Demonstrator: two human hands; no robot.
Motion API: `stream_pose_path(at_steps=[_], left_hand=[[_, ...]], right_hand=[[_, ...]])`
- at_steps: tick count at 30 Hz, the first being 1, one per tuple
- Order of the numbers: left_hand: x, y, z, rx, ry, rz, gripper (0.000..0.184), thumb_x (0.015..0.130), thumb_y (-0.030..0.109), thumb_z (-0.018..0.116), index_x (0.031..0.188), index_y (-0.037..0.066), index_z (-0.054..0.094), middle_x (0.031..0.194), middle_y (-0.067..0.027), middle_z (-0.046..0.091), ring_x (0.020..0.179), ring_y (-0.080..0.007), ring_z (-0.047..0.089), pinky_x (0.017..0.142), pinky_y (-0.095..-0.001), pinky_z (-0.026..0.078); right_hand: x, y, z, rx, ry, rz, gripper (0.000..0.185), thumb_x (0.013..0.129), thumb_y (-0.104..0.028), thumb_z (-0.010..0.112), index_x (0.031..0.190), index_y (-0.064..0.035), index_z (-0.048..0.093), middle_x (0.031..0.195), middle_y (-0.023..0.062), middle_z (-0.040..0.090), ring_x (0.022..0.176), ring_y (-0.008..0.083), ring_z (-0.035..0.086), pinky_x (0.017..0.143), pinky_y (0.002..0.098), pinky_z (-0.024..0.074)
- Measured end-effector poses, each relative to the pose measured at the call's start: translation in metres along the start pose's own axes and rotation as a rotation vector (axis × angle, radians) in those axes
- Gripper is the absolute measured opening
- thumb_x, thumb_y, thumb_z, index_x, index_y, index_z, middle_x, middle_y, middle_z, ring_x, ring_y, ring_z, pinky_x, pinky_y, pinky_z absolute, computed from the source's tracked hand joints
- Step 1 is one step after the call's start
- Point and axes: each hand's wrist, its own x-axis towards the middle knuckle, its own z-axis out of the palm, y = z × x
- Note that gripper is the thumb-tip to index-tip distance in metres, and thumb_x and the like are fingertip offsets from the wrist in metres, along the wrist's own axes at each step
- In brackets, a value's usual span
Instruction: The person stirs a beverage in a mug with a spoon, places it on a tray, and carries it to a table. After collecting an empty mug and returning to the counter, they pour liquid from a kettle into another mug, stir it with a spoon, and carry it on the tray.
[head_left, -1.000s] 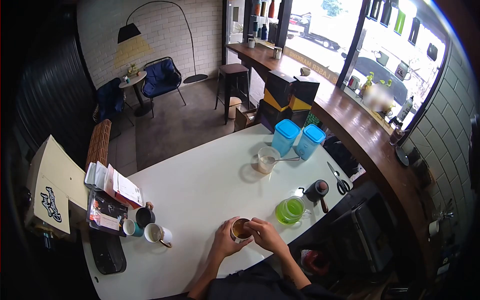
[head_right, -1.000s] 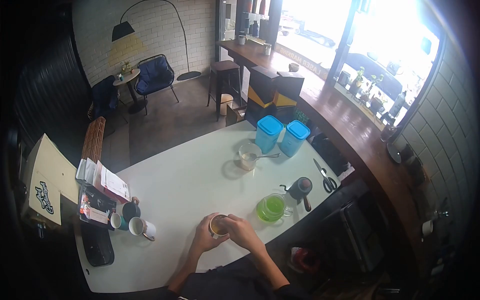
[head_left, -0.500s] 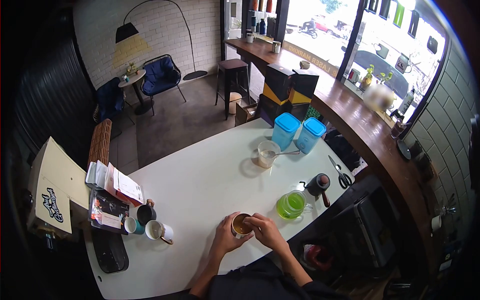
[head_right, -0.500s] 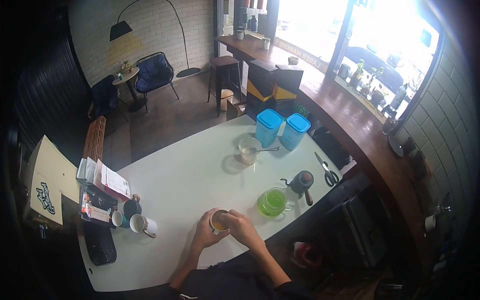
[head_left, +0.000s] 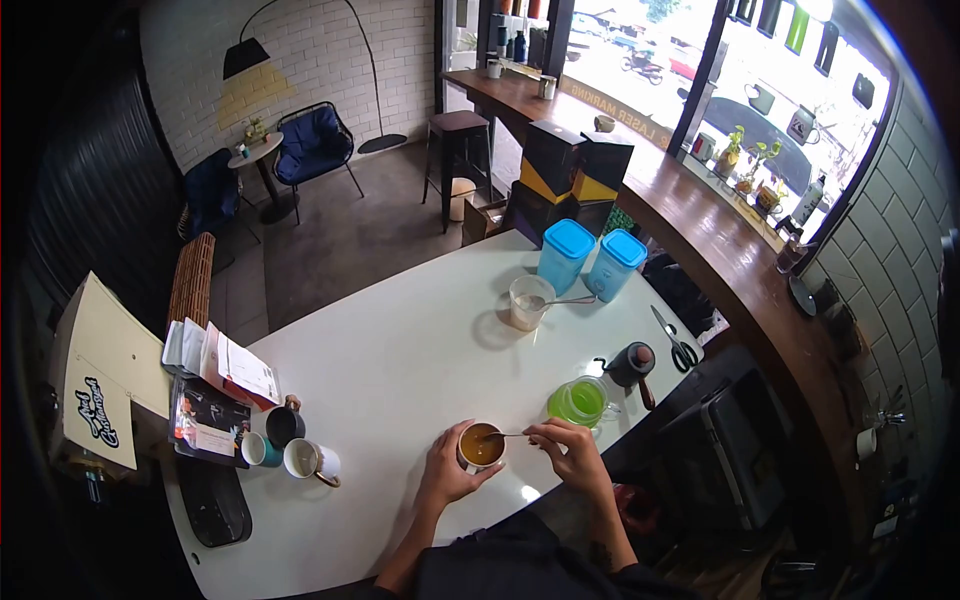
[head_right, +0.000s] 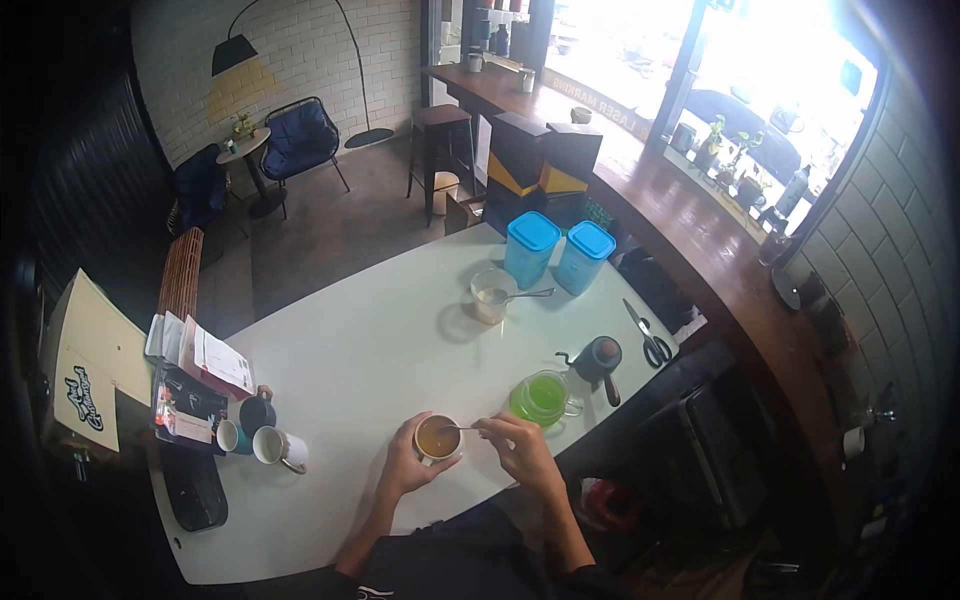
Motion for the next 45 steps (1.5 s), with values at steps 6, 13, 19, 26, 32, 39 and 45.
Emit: stream_pose_path(at_steps=[6,13,19,26,32,39,45], left_hand=[[0.001,-0.001,0.0,-0.003,-0.003,0.003,0.086,0.067,0.032,0.095,0.136,0.002,0.052,0.126,-0.0172,0.063,0.115,-0.0312,0.065,0.098,-0.0421,0.053],[0.0,-0.001,0.001,-0.019,0.002,-0.005,0.086,0.068,0.031,0.094,0.136,0.001,0.052,0.125,-0.0179,0.063,0.115,-0.0309,0.065,0.098,-0.0421,0.053],[0.001,0.002,0.0,-0.003,0.004,-0.007,0.085,0.067,0.031,0.094,0.135,0.002,0.053,0.125,-0.0177,0.064,0.115,-0.0313,0.065,0.098,-0.0419,0.053],[0.0,-0.003,0.003,-0.021,0.017,-0.012,0.084,0.067,0.031,0.095,0.134,0.002,0.054,0.127,-0.0181,0.064,0.115,-0.0321,0.065,0.098,-0.0427,0.053],[0.0,-0.003,0.003,-0.018,0.009,-0.008,0.085,0.067,0.03,0.095,0.135,0.002,0.053,0.129,-0.0184,0.063,0.117,-0.0318,0.065,0.099,-0.0421,0.054],[0.0,-0.003,0.004,-0.009,0.013,-0.005,0.086,0.067,0.03,0.095,0.136,0.002,0.052,0.129,-0.0188,0.063,0.117,-0.0319,0.065,0.1,-0.0419,0.053],[-0.001,-0.007,0.006,-0.049,0.006,-0.033,0.084,0.069,0.037,0.092,0.136,0.007,0.052,0.129,-0.0157,0.063,0.119,-0.0358,0.062,0.101,-0.0462,0.051]], right_hand=[[-0.011,0.012,-0.001,0.102,0.019,0.022,0.018,0.094,0.007,0.06,0.107,0.0045,0.072,0.089,0.0123,0.072,0.086,0.0219,0.075,0.078,0.0315,0.0587],[-0.015,0.016,-0.002,0.119,0.037,0.021,0.017,0.095,0.006,0.06,0.107,0.0046,0.072,0.088,0.012,0.072,0.086,0.021,0.075,0.077,0.0311,0.0589],[-0.017,0.02,-0.008,0.181,0.115,0.054,0.016,0.098,0.003,0.059,0.107,0.007,0.071,0.086,0.0122,0.072,0.079,0.0186,0.072,0.073,0.0297,0.0576],[-0.028,0.041,-0.049,0.402,0.704,0.075,0.028,0.105,-0.018,0.058,0.104,0.0071,0.069,0.079,0.0105,0.07,0.068,0.0158,0.068,0.066,0.029,0.0551],[-0.04,0.044,-0.072,0.291,0.817,0.146,0.025,0.105,-0.018,0.06,0.104,0.0055,0.068,0.076,0.0066,0.067,0.066,0.012,0.065,0.063,0.0254,0.0534],[-0.038,0.048,-0.065,0.31,0.776,0.212,0.017,0.103,-0.011,0.06,0.105,0.0044,0.068,0.076,0.0054,0.067,0.066,0.0105,0.065,0.063,0.0248,0.0536],[-0.037,0.07,-0.053,0.221,0.552,0.304,0.015,0.101,-0.006,0.059,0.11,0.0037,0.066,0.079,0.006,0.068,0.067,0.011,0.066,0.061,0.0242,0.0533]])
